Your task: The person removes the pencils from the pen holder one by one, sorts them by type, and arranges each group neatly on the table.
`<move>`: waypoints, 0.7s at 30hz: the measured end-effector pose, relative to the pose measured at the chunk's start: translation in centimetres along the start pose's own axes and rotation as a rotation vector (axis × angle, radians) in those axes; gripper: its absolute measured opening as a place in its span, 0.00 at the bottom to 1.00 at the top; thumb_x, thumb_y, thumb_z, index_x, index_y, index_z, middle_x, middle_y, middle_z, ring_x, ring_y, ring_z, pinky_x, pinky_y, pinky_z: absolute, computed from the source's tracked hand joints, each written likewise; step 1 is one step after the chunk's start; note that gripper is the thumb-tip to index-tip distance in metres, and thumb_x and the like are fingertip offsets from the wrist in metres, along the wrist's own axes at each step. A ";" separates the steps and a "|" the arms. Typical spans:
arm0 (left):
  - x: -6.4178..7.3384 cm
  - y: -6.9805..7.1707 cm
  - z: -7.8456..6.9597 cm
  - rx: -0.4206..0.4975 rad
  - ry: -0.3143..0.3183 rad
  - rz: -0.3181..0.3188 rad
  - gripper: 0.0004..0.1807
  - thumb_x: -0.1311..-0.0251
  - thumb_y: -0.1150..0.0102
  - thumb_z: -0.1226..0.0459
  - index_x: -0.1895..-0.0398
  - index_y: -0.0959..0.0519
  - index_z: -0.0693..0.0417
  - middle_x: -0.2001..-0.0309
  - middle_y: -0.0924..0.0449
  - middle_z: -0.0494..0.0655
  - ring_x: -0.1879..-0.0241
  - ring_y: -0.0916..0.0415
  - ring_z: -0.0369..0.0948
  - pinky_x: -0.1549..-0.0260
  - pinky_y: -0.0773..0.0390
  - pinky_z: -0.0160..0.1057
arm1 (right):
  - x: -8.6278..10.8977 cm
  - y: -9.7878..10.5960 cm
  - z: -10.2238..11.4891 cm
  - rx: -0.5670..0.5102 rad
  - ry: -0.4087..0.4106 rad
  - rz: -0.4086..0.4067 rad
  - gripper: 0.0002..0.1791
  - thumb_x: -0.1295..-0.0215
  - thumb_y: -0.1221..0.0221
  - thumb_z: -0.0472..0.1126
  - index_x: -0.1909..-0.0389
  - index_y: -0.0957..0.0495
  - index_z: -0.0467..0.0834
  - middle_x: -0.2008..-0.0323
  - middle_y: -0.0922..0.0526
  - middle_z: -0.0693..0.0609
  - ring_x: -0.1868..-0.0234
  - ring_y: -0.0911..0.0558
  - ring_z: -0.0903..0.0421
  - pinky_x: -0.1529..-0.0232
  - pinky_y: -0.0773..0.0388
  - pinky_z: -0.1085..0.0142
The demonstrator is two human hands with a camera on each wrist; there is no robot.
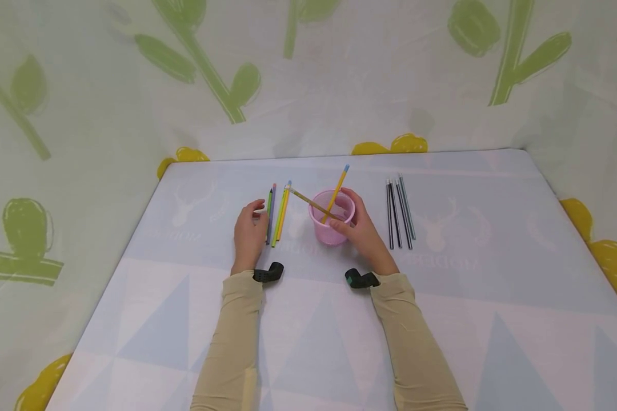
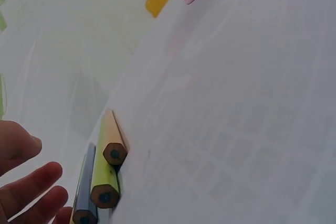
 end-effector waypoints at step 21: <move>0.5 0.1 -1.7 0.387 -0.146 0.028 0.15 0.36 0.55 0.54 0.50 0.26 0.45 0.60 0.24 0.35 0.63 0.27 0.34 0.66 0.27 0.36 | 0.1 0.1 -0.1 0.025 -0.006 -0.004 0.37 0.40 0.46 0.38 0.34 0.54 0.52 0.34 0.50 0.48 0.35 0.48 0.49 0.41 0.45 0.49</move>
Point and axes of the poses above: each hand's wrist, its own x-axis away from the middle knuckle, its own y-axis out of the back of the hand, z = x × y, the point moved 2 cm from there along -x, towards the middle knuckle
